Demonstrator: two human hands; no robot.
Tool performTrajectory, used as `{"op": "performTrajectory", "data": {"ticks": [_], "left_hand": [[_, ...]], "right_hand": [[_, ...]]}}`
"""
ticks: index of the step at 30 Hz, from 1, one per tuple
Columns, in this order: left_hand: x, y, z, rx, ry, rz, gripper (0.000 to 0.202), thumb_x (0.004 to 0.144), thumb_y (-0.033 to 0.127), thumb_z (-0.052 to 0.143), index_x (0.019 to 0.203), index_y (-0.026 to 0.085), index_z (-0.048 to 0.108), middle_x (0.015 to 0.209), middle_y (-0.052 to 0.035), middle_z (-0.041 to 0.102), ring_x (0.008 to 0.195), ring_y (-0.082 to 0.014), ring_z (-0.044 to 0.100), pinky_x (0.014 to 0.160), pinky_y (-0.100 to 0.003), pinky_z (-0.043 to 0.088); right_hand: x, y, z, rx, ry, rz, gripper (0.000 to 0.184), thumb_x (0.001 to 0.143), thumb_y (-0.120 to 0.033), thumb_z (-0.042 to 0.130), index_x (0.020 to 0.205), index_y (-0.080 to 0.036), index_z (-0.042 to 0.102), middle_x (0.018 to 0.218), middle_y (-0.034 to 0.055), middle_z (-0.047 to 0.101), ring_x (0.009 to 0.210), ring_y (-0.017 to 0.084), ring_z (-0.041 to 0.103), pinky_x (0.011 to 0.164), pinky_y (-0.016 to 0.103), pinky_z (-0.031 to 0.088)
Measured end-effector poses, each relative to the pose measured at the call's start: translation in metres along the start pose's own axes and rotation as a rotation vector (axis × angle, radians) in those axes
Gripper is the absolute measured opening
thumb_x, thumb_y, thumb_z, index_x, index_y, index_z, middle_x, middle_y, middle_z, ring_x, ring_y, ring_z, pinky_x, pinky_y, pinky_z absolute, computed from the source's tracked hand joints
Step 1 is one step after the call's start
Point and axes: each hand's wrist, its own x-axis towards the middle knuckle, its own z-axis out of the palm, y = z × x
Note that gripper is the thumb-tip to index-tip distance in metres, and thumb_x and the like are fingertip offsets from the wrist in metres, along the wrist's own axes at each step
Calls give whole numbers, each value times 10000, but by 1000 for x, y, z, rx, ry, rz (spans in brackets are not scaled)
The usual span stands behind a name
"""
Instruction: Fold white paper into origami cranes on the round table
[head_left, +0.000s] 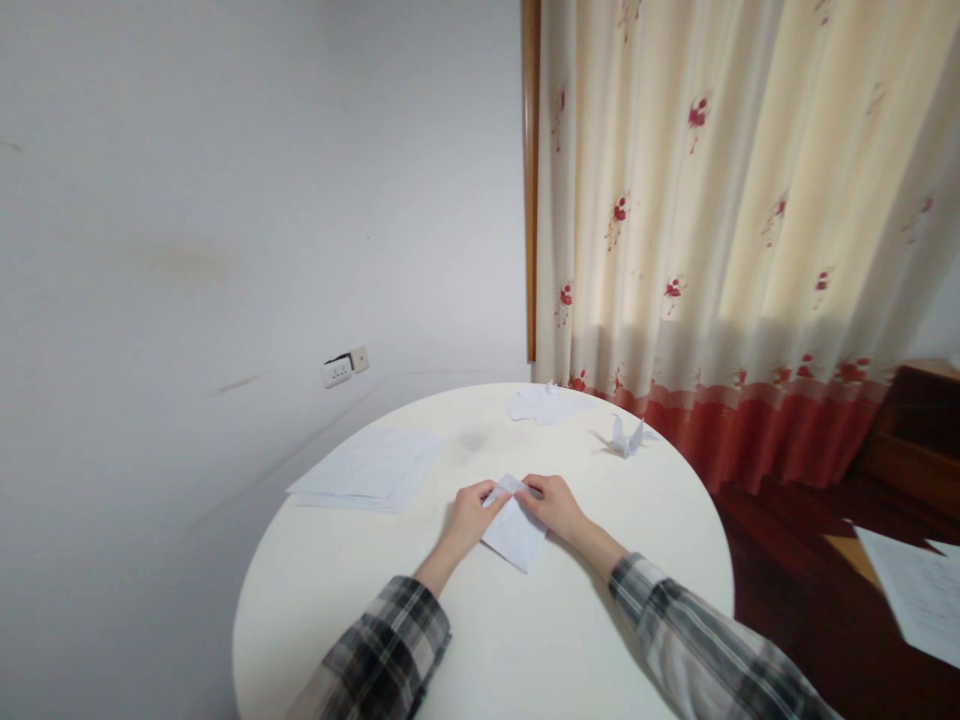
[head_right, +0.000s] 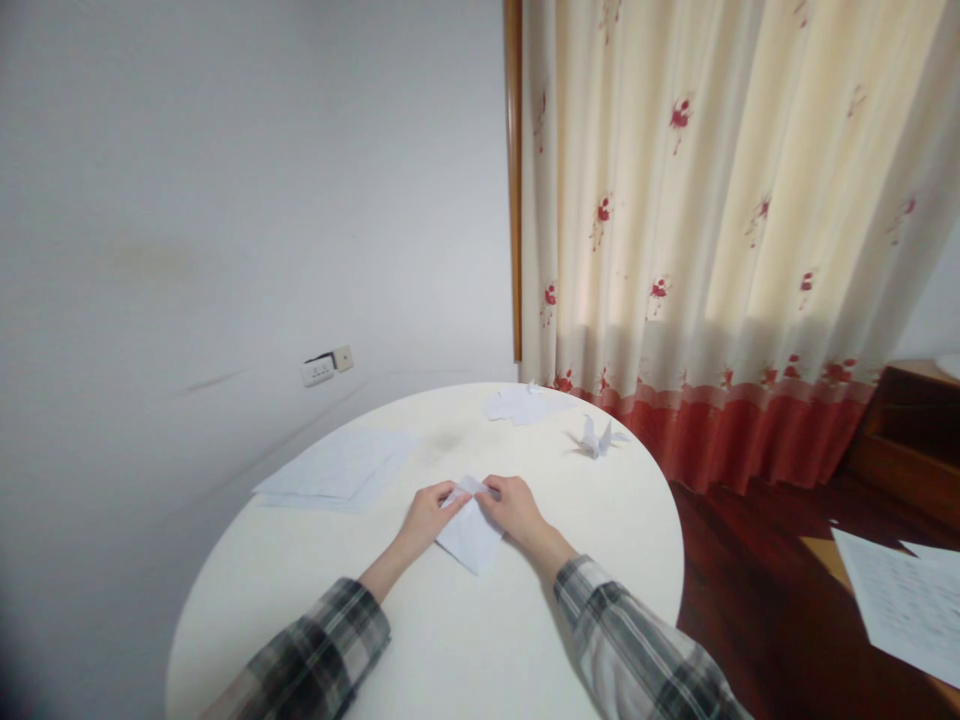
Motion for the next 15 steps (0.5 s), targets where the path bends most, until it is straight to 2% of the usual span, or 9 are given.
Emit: {"op": "performTrajectory", "data": {"ticks": [6, 15], "left_hand": [[-2, 0, 3, -1, -16, 19, 292, 717, 400, 526, 736, 133, 643, 686, -16, 634, 651, -153, 554, 581, -220, 400], [1, 5, 1, -50, 67, -35, 306, 695, 410, 531, 739, 139, 667, 733, -32, 671, 695, -181, 588, 636, -251, 419]], "right_hand": [[-1, -6, -2, -42, 9, 7, 176, 749, -260, 480, 679, -157, 604, 590, -3, 575, 544, 91, 450, 533, 187, 290], [0, -3, -2, -63, 16, 23, 190, 789, -277, 461, 741, -172, 612, 680, 19, 625, 602, 109, 503, 569, 188, 309]]}}
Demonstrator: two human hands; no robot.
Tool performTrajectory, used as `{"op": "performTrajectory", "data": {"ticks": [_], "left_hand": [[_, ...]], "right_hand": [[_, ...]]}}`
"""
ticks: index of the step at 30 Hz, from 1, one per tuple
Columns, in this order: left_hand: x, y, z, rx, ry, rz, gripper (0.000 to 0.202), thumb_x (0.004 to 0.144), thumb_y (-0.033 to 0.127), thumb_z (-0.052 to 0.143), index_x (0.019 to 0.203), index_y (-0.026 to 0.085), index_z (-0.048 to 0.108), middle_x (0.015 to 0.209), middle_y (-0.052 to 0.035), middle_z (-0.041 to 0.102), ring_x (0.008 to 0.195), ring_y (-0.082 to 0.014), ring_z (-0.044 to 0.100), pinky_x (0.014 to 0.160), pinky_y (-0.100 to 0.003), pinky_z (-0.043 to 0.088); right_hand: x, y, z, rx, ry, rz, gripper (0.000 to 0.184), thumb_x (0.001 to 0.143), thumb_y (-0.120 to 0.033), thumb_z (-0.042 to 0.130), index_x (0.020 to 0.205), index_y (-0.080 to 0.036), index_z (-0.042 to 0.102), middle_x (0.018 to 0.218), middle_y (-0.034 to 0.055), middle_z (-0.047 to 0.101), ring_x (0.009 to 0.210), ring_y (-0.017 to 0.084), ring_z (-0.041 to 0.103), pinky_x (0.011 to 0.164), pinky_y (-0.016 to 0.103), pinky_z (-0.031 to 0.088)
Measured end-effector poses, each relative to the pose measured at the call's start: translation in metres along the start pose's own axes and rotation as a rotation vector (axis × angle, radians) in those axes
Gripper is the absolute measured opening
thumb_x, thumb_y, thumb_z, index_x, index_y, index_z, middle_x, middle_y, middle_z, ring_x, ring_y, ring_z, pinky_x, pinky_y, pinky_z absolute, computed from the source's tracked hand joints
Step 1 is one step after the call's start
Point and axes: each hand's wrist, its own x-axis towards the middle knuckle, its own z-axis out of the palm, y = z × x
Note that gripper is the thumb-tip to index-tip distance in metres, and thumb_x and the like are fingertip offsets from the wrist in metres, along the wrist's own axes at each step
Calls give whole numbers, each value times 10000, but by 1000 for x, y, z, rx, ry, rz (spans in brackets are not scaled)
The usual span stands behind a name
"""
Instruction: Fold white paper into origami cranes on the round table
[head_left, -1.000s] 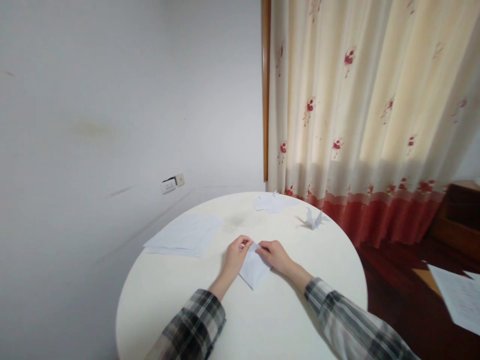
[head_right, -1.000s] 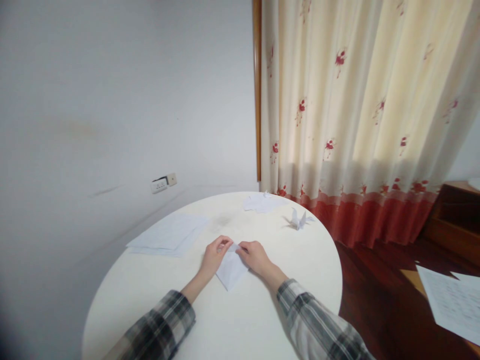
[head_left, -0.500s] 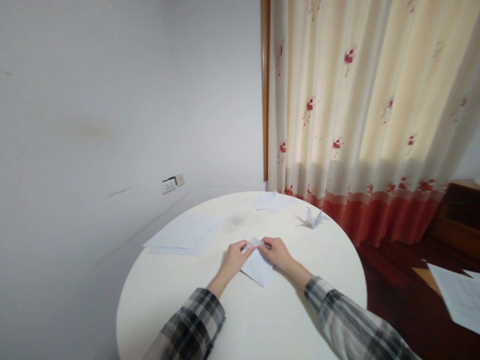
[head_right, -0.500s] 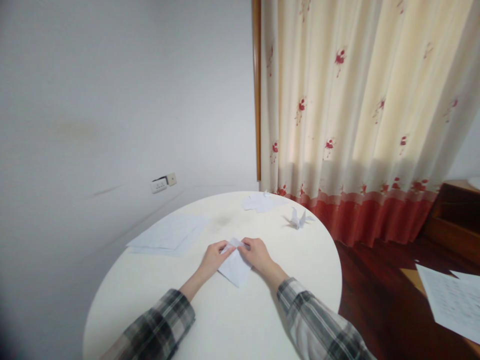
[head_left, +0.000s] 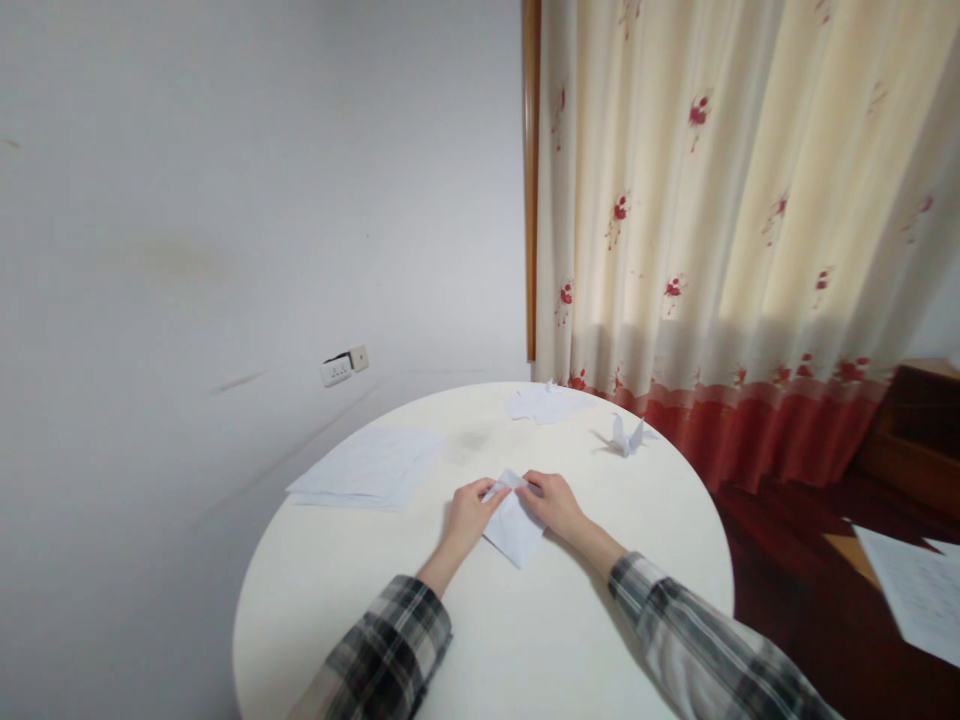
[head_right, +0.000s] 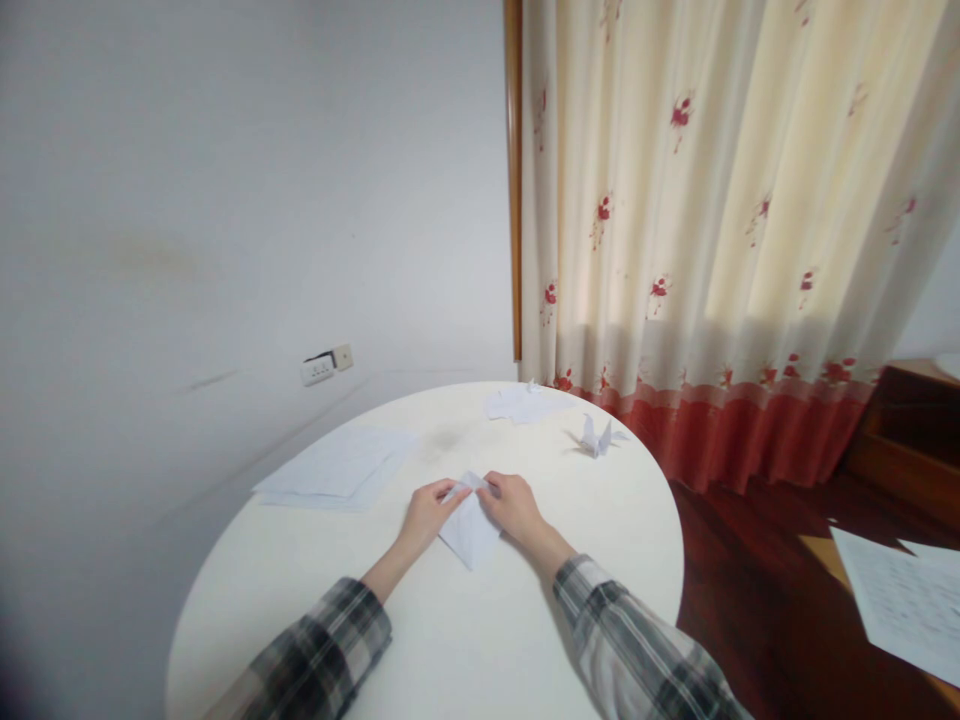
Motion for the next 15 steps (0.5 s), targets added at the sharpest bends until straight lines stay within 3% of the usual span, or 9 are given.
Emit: {"op": "performTrajectory", "data": {"ticks": [10, 15], "left_hand": [[0, 2, -2, -8, 14, -31, 325, 683, 424, 528, 726, 138, 676, 705, -42, 676, 664, -190, 583, 597, -256, 406], [2, 0, -2, -47, 89, -36, 317, 674, 418, 533, 749, 144, 675, 754, -49, 688, 722, -203, 597, 655, -270, 424]], "right_hand": [[2, 3, 0, 47, -4, -6, 194, 804, -265, 457, 732, -179, 616, 666, 15, 625, 610, 117, 512, 575, 194, 317], [4, 7, 3, 126, 13, 41, 223, 816, -245, 419, 772, -185, 629, 717, 20, 641, 645, 123, 531, 598, 197, 344]]}}
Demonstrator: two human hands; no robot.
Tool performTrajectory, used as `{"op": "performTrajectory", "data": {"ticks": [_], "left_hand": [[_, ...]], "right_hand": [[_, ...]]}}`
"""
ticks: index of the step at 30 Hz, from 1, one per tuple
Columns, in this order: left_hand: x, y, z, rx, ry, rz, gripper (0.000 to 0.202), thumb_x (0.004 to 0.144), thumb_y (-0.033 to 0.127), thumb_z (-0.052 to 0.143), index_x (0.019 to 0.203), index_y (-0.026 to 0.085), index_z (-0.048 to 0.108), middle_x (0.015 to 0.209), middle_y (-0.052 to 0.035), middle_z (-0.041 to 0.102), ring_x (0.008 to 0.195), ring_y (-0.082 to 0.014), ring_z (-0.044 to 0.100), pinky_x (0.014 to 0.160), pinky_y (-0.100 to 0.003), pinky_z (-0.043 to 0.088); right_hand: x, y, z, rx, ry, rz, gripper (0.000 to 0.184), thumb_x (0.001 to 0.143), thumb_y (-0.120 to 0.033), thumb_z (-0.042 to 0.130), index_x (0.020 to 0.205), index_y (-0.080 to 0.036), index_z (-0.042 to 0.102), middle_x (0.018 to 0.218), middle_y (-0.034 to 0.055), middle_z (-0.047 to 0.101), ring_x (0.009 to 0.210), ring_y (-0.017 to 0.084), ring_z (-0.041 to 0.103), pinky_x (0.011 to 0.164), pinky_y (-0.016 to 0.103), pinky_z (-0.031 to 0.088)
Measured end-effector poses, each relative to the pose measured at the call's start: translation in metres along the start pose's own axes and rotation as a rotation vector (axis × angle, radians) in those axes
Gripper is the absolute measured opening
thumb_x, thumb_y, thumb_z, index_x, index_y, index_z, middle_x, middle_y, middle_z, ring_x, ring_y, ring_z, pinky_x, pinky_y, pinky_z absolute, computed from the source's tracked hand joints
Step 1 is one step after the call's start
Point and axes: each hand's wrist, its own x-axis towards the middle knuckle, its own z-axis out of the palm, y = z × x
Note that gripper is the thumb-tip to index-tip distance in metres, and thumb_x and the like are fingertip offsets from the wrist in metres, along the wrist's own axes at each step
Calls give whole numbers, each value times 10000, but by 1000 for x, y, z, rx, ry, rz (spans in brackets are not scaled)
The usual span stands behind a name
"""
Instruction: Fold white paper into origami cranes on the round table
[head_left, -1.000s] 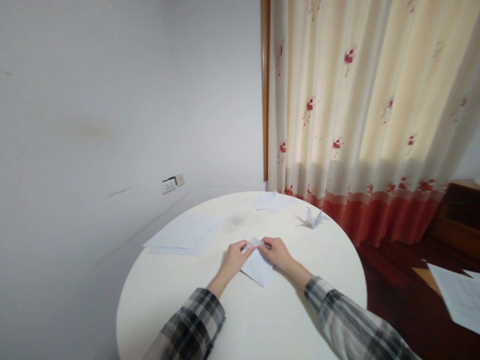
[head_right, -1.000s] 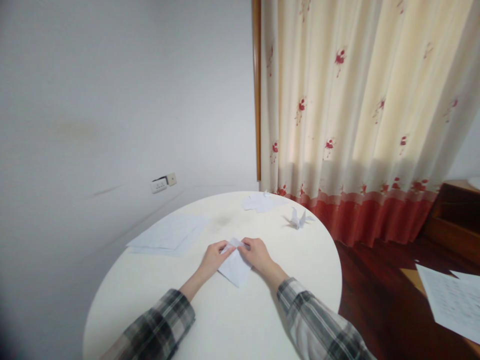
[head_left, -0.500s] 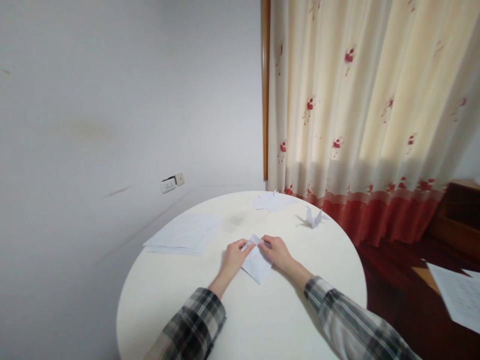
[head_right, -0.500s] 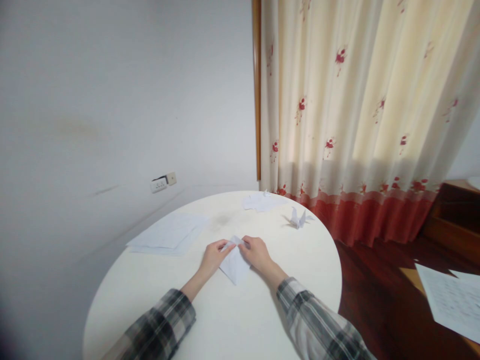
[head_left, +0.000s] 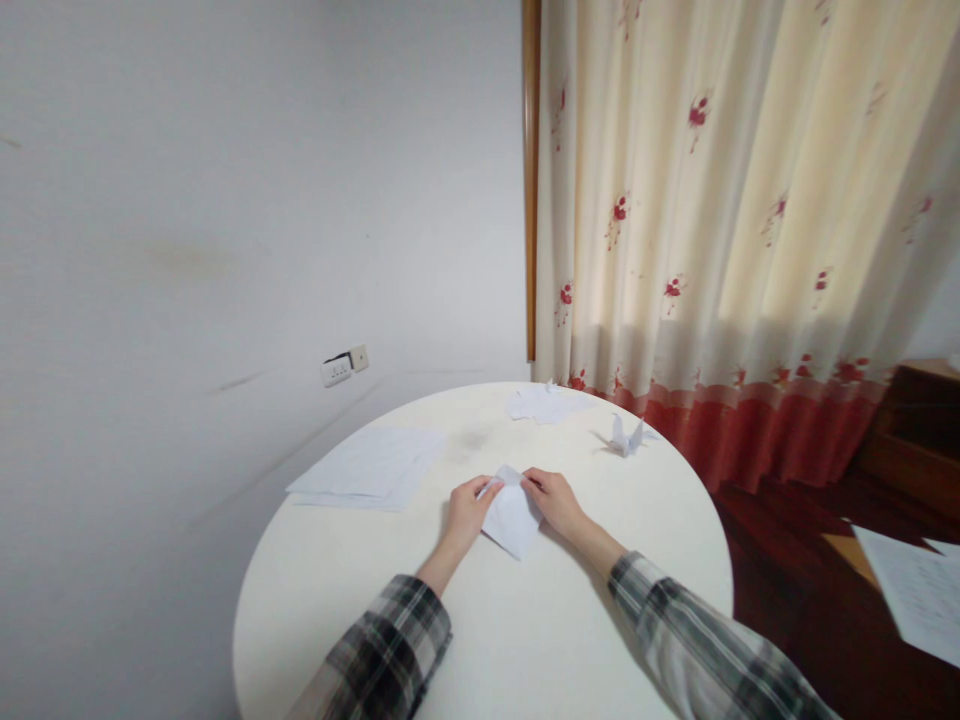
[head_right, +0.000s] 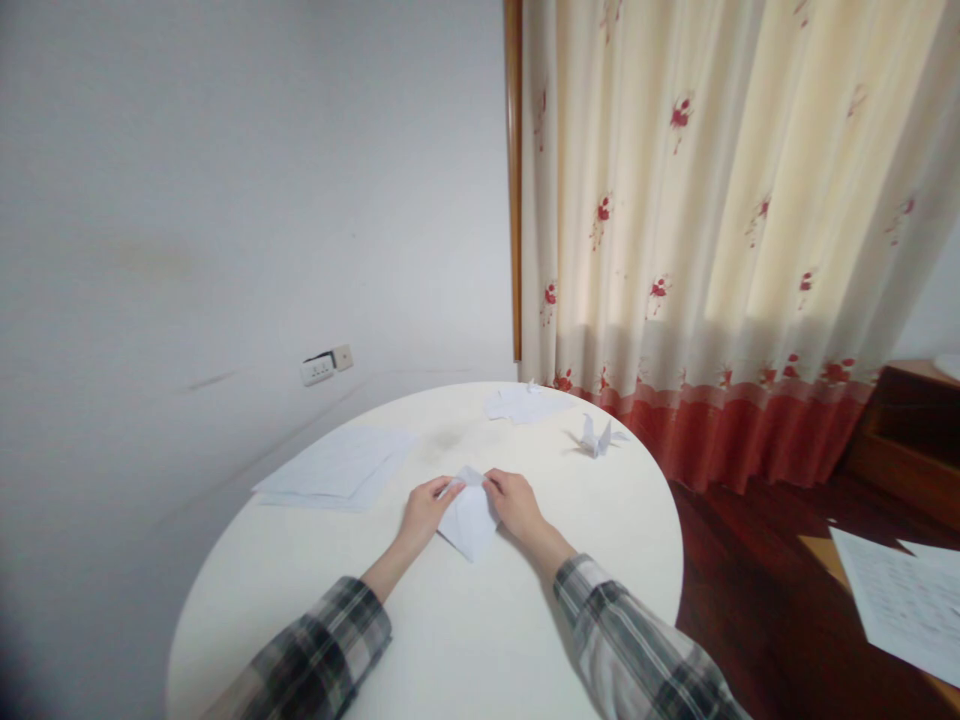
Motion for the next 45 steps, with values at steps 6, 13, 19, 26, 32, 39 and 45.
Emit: {"op": "performTrajectory", "data": {"ticks": [6, 13, 19, 26, 32, 39, 45], "left_hand": [[5, -9, -2, -90, 65, -52, 353, 670, 446, 510, 728, 134, 664, 759, -76, 689, 709, -207, 601, 638, -278, 436], [7, -10, -6, -87, 123, -70, 313, 648, 418, 516, 698, 141, 652, 734, -76, 683, 696, -206, 598, 631, -279, 431], [8, -17, -7, -153, 182, -90, 338, 656, 450, 519, 707, 138, 637, 720, -71, 671, 692, -200, 591, 619, -272, 431], [4, -8, -6, -232, 123, -105, 386, 641, 507, 545, 696, 131, 610, 661, -47, 633, 625, -164, 559, 552, -241, 406], [-2, 2, -8, -216, 106, -148, 422, 660, 576, 492, 649, 157, 542, 374, 65, 386, 360, -90, 363, 400, -214, 260], [0, -6, -8, -251, 151, -163, 436, 686, 583, 458, 614, 156, 504, 418, 46, 420, 386, -87, 378, 398, -209, 263], [3, -13, -9, -186, 200, -126, 433, 704, 563, 443, 641, 147, 545, 544, -12, 547, 501, -136, 486, 474, -241, 360]], "right_hand": [[1, -1, -3, 64, 63, 40, 242, 797, -254, 415, 747, -178, 639, 698, 25, 641, 647, 135, 536, 603, 211, 359], [1, -3, -2, 168, 107, 77, 261, 766, -299, 424, 737, -158, 643, 694, 31, 638, 647, 140, 531, 592, 220, 368], [3, 0, -3, 221, 117, 118, 260, 743, -302, 419, 680, -155, 623, 609, 19, 602, 601, 132, 503, 562, 221, 363], [4, 3, -2, 268, 185, 165, 220, 729, -297, 407, 648, -164, 561, 553, 0, 536, 540, 122, 461, 528, 222, 348], [5, 6, -1, 308, 272, 202, 237, 726, -332, 393, 655, -165, 546, 560, 2, 530, 547, 124, 450, 522, 223, 339], [8, 10, 0, 403, 261, 211, 263, 662, -382, 440, 661, -159, 578, 545, 1, 515, 520, 119, 414, 492, 221, 311], [7, 5, 0, 474, 242, 250, 288, 651, -414, 461, 672, -151, 574, 470, -33, 418, 435, 87, 316, 417, 211, 241]]}}
